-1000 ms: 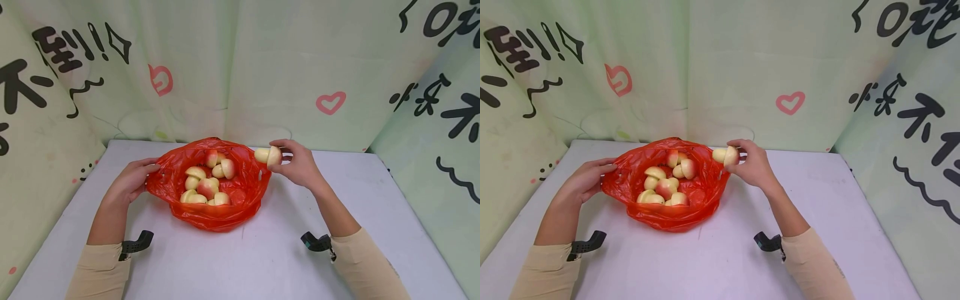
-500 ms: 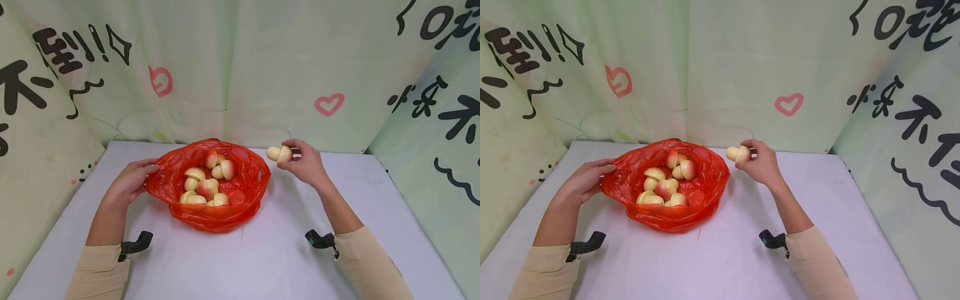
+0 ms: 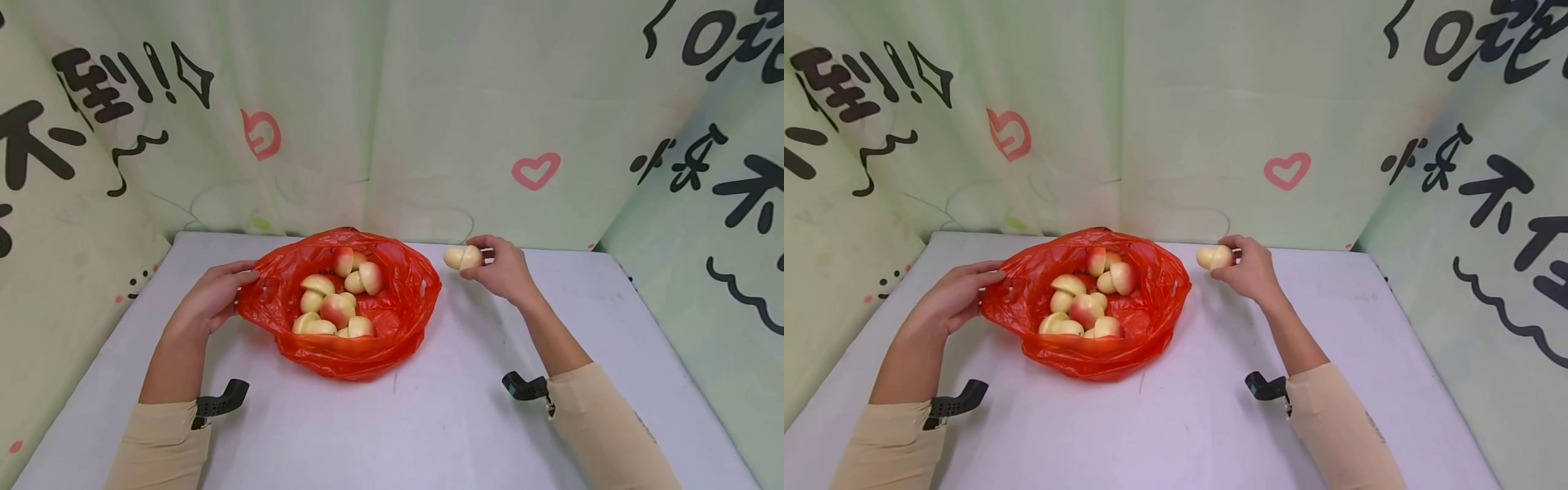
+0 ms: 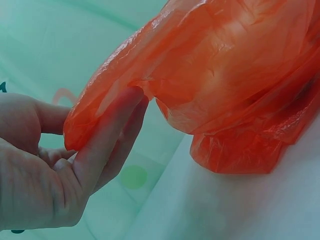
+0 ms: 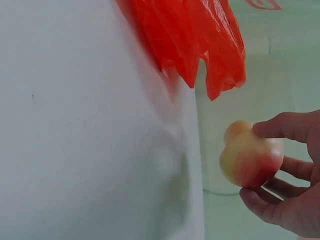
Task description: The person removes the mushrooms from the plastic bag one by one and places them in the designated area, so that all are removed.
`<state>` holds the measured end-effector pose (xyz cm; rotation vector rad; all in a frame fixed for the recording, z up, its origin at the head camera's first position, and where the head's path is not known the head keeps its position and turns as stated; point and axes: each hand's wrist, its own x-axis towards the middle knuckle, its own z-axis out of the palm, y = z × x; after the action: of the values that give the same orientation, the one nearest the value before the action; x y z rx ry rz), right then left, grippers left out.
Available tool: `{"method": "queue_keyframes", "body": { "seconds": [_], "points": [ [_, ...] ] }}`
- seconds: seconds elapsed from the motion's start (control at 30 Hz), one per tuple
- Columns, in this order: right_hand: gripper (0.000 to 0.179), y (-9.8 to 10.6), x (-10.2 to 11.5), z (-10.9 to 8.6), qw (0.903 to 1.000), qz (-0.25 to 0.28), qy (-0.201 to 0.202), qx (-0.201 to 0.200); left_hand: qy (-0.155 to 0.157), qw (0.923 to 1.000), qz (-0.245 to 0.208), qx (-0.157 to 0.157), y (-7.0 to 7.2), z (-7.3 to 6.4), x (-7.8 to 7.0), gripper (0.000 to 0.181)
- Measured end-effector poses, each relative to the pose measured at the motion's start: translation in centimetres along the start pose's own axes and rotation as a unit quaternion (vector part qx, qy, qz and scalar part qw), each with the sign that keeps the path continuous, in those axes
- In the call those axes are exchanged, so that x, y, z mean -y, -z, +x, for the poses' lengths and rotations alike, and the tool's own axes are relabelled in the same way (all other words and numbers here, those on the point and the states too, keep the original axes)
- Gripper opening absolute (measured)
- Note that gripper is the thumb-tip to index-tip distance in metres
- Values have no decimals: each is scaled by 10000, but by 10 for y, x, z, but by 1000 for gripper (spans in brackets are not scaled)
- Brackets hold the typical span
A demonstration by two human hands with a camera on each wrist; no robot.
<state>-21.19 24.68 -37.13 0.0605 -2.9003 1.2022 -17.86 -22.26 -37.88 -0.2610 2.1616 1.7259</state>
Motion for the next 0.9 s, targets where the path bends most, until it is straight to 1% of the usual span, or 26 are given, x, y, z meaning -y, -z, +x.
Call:
{"method": "queue_keyframes", "body": {
  "seconds": [0.17, 0.4, 0.63, 0.9],
  "points": [
    [59, -2, -8, 5, 9998, -133, -156, 79, -11, 10000, 3, 0, 0, 1, 1, 61],
    [60, -3, -18, 10, 9992, -232, -237, 227, -12, 10000, 1, -20, 1, 1, 2, 61],
    [59, -4, -23, 11, 9987, -343, -271, 279, -6, 10000, 11, -36, 1, 1, 3, 62],
    [59, -7, -27, 12, 9975, -434, -409, 367, -16, 10000, 8, -43, 1, 1, 2, 61]
  ]
}}
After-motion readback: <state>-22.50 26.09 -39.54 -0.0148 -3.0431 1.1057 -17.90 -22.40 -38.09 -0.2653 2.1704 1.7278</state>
